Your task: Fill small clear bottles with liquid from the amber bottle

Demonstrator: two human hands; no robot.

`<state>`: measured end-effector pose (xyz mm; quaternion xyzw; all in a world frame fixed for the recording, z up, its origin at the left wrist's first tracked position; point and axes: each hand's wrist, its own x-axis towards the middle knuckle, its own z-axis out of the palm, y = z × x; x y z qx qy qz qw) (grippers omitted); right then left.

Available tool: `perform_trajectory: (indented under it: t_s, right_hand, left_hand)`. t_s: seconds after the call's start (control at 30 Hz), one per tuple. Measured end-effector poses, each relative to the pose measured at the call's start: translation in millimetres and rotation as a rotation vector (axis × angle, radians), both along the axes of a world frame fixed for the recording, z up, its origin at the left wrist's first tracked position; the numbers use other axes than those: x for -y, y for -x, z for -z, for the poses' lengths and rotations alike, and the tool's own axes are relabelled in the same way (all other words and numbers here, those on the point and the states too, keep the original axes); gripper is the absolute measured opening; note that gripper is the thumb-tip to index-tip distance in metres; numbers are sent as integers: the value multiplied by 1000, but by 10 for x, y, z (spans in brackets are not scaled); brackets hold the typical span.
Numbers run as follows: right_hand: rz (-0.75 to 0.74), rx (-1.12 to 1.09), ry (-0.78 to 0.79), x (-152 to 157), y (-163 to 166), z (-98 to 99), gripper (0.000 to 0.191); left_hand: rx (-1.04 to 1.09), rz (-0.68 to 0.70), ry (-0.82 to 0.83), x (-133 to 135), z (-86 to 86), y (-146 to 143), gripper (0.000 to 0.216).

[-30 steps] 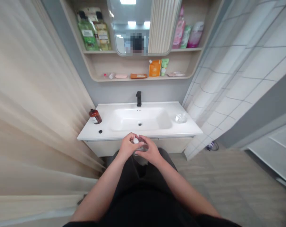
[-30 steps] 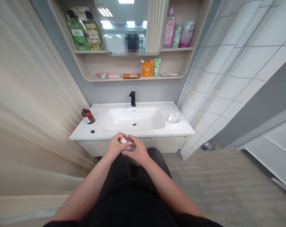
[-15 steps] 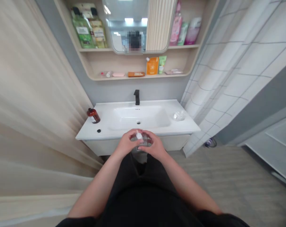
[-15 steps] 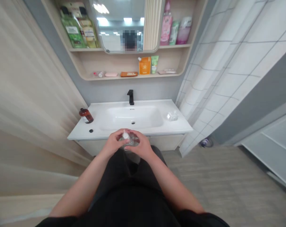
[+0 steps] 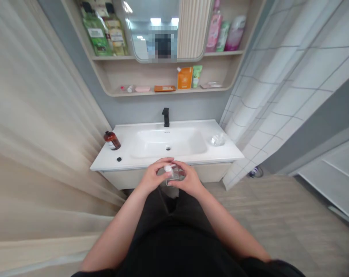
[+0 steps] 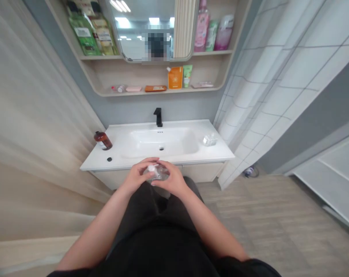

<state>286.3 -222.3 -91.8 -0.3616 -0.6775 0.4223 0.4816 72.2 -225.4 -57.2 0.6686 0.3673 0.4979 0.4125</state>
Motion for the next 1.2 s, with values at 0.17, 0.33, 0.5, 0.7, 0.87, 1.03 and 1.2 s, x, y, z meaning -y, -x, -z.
perform_trajectory:
  t_s: [0.17,0.33,0.5,0.7,0.87,1.03,1.2]
  right_hand:
    - [-21,15,-47,37,75,48,87]
    - [25,-4,-45,-6,93,100,88]
    - [-29,-53,-7,-34,31,100,88]
    - [23,44,-62,-58,-1,80,84]
    - [129,204,-181,-29,-13,35,77]
    - [149,316,-235,21,-42,19,74]
    - [167,345,-235,-46,-147,26,78]
  left_hand:
    - [-62,-143,-11,-8,-65,-80,31]
    - [-38,-94,-2,8,-27,-70,25]
    - [-65,17,-4,-29,48,110,37]
    - [-122,-224,-87,-16,10,18,23]
    - [-375,-392,-140,63,-15,-105,18]
    - [-652,-482,-129,87,-85,-77,28]
    - [-566,-356,-102,30,-201,47,23]
